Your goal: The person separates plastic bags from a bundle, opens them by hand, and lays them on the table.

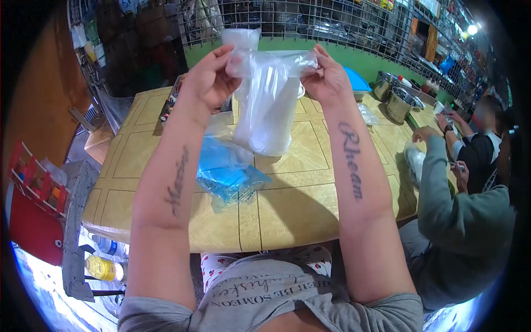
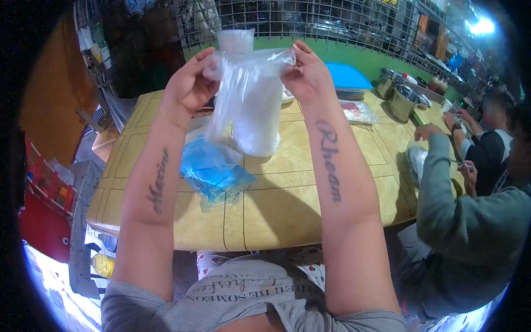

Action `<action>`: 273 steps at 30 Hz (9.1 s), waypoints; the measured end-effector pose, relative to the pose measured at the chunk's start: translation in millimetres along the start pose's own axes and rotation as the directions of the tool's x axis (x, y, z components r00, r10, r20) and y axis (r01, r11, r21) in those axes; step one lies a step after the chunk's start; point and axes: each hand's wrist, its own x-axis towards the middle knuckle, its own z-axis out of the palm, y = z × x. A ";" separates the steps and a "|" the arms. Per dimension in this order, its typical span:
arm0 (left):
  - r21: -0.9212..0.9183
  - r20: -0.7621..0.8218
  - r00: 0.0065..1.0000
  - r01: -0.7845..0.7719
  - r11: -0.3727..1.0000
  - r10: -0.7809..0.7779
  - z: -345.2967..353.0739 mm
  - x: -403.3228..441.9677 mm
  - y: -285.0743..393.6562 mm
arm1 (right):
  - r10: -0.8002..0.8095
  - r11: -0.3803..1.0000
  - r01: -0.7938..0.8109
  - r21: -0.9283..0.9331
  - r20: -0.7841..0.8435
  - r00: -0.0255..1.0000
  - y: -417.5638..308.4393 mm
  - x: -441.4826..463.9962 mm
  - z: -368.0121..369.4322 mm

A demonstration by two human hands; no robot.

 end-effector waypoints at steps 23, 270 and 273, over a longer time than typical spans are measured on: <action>0.921 -0.157 0.982 0.107 0.375 0.105 -62.7 -67.1 -44.1 | -0.299 0.576 -0.199 -0.793 -0.431 0.851 95.3 -54.2 -134.3; -0.694 -0.546 0.835 -0.399 0.599 -0.076 -36.3 -115.6 -24.8 | -0.088 0.217 0.726 -0.653 0.728 0.680 154.0 -188.6 30.6; -0.743 -0.520 0.842 -0.364 0.561 -0.143 -14.4 -107.3 -43.4 | -0.144 0.262 0.685 -0.679 0.674 0.724 155.0 -195.1 28.9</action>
